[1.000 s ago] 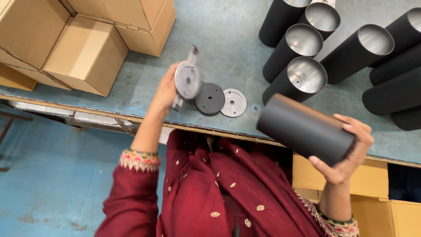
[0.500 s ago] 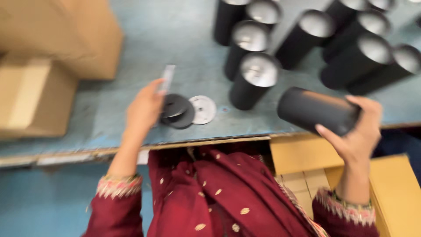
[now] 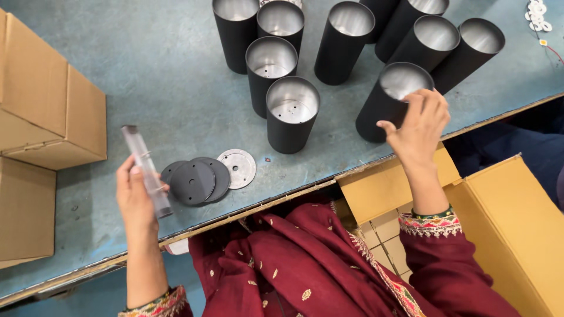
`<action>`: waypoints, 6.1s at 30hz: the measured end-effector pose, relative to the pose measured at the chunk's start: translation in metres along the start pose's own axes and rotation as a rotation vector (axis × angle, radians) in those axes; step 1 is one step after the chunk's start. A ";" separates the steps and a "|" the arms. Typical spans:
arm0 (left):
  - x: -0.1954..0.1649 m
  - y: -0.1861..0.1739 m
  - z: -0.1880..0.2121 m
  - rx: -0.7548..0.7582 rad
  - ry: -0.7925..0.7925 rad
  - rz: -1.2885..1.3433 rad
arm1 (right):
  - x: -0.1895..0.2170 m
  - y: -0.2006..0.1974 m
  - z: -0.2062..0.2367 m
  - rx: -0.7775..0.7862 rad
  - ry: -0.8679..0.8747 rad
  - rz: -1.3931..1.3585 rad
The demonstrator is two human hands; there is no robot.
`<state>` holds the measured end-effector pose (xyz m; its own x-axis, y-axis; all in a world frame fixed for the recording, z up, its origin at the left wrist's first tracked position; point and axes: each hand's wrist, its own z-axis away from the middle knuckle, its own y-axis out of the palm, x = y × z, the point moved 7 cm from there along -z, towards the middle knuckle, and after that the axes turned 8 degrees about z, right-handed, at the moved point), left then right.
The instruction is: The person unpacks a plastic rod from a cardboard box, then repeatedly picks up black cylindrical containers, inserts the rod into each, and places them back on the table. The person also handles circular metal bases and cardboard boxes during the process.
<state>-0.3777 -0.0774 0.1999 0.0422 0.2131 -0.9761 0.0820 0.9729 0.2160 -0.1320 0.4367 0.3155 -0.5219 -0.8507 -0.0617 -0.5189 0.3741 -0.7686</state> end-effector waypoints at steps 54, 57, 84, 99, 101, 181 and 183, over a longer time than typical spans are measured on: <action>-0.082 0.169 0.138 0.470 0.359 -0.004 | 0.058 0.059 0.098 0.390 0.556 -2.368; -0.096 0.174 0.144 0.484 0.408 0.026 | 0.082 0.059 0.106 0.501 0.510 -2.385; -0.132 0.154 0.175 0.811 0.976 -0.576 | 0.153 0.064 0.133 0.869 0.720 -2.369; -0.115 0.156 0.156 0.605 0.415 -0.720 | 0.152 0.060 0.133 0.836 0.645 -2.383; -0.093 0.144 0.148 0.498 -0.005 -0.571 | 0.152 0.057 0.132 0.823 0.612 -2.392; 0.018 0.048 0.000 0.243 0.059 -0.420 | 0.093 0.010 0.073 0.299 0.468 -2.056; 0.018 0.053 -0.023 0.305 0.070 -0.591 | 0.079 0.007 0.072 0.251 0.475 -2.006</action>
<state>-0.3958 -0.0198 0.1932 -0.1597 -0.3327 -0.9294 0.3503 0.8611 -0.3684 -0.1280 0.3460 0.2591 0.4059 0.2311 0.8842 -0.4018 -0.8238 0.3998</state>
